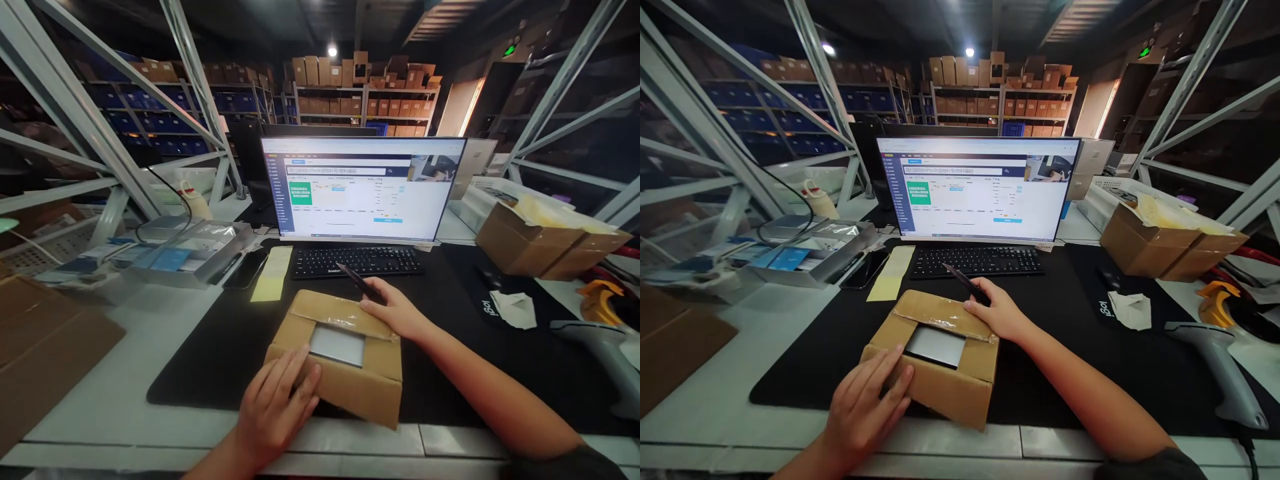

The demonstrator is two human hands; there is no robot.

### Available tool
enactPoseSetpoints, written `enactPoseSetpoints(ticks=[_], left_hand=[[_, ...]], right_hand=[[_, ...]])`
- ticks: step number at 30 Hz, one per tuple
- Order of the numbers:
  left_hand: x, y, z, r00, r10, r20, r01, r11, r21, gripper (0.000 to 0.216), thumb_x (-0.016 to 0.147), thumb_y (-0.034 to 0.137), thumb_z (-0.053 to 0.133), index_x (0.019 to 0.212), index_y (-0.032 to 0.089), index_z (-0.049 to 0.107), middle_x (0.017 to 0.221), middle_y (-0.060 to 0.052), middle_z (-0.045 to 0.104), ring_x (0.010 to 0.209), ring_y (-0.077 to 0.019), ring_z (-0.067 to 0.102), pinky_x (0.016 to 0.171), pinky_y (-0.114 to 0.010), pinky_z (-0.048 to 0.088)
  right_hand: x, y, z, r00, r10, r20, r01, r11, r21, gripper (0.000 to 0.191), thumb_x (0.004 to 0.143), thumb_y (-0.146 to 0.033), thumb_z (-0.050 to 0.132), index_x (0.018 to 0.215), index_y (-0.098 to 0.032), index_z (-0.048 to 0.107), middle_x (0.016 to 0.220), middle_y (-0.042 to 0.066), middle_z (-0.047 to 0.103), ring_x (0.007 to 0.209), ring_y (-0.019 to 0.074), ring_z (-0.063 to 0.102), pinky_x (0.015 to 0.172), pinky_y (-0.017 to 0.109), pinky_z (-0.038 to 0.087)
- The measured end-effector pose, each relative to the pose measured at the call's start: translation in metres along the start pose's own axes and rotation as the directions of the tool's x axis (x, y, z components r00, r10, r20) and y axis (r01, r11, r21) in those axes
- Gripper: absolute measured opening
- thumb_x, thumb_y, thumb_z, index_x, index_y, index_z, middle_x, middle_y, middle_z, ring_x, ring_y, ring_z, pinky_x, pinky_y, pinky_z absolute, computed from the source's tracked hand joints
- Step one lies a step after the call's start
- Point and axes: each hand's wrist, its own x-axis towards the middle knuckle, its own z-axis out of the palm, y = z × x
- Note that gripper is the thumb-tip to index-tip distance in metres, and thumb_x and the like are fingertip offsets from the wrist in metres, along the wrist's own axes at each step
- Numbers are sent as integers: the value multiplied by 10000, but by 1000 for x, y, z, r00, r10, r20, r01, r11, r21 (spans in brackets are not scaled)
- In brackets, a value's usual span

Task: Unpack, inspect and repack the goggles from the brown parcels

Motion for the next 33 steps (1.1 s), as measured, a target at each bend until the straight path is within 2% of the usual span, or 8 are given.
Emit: enactPoseSetpoints(ticks=[6, 9, 13, 16, 20, 26, 29, 33], left_hand=[[65, -27, -24, 983, 53, 176, 0, 957, -289, 236, 973, 187, 523, 878, 166, 738, 1090, -76, 744, 1020, -231, 661, 972, -402, 501], [114, -49, -20, 864, 14, 503, 170, 933, -318, 247, 946, 348, 598, 788, 219, 738, 1030, -50, 746, 927, -246, 678, 865, -416, 546], [147, -62, 13, 634, 60, 771, 198, 951, -237, 781, 756, 427, 815, 1410, 132, 509, 1423, -178, 553, 1263, -338, 559, 1029, -435, 485], [144, -59, 36, 558, 152, 816, 109, 961, -254, 576, 904, 378, 661, 1398, 124, 505, 1414, -184, 556, 1233, -323, 587, 998, -418, 502], [131, -54, 47, 578, 123, 807, 69, 978, -199, 408, 1013, 283, 451, 1368, 96, 519, 1343, -190, 599, 1185, -322, 606, 973, -443, 510], [119, -55, 37, 668, 59, 742, 228, 932, -280, 356, 1039, 303, 369, 1279, 144, 579, 1253, -127, 650, 1122, -283, 620, 961, -442, 514], [117, -53, 31, 690, 42, 723, 269, 912, -310, 347, 1040, 302, 353, 1247, 167, 596, 1272, -114, 645, 1147, -271, 612, 988, -427, 496], [129, -60, 18, 564, -81, 821, 342, 929, -143, 393, 1024, 277, 364, 1349, 132, 531, 1293, -163, 632, 1172, -296, 613, 987, -432, 491]], right_hand=[[2, 3, -6, 965, -77, -251, 49, 992, -118, 351, 909, -389, 564, 1193, -184, 579, 1136, 73, 656, 1044, 234, 601, 939, 374, 450], [-8, -1, -29, 889, -200, -412, 95, 960, -263, 369, 986, -398, 449, 1237, -165, 586, 1110, 100, 673, 1013, 240, 621, 899, 372, 473], [-56, -19, -64, 908, -358, -217, 169, 787, -593, 344, 1040, -303, 397, 1303, -189, 588, 1023, 79, 682, 873, 200, 631, 798, 322, 473], [-100, -27, -75, 933, -356, 59, 248, 516, -820, 381, 1015, -155, 421, 1366, -231, 550, 950, 44, 662, 798, 182, 608, 677, 288, 423], [-131, -25, -72, 900, -350, 258, 347, 218, -912, 549, 891, 15, 444, 1374, -228, 539, 944, 34, 647, 742, 181, 571, 629, 303, 364], [-117, -12, -93, 905, -326, 273, 282, -22, -959, 625, 788, 44, 508, 1362, -194, 574, 918, 54, 641, 749, 199, 568, 637, 317, 354], [-107, 7, -114, 946, -290, 147, 145, -29, -989, 556, 839, 34, 505, 1323, -216, 619, 905, 50, 661, 741, 184, 596, 607, 291, 343], [-107, 29, -130, 940, -330, -87, -44, 137, -990, 366, 1010, -175, 457, 1338, -223, 613, 938, 47, 689, 732, 170, 644, 531, 270, 326]])
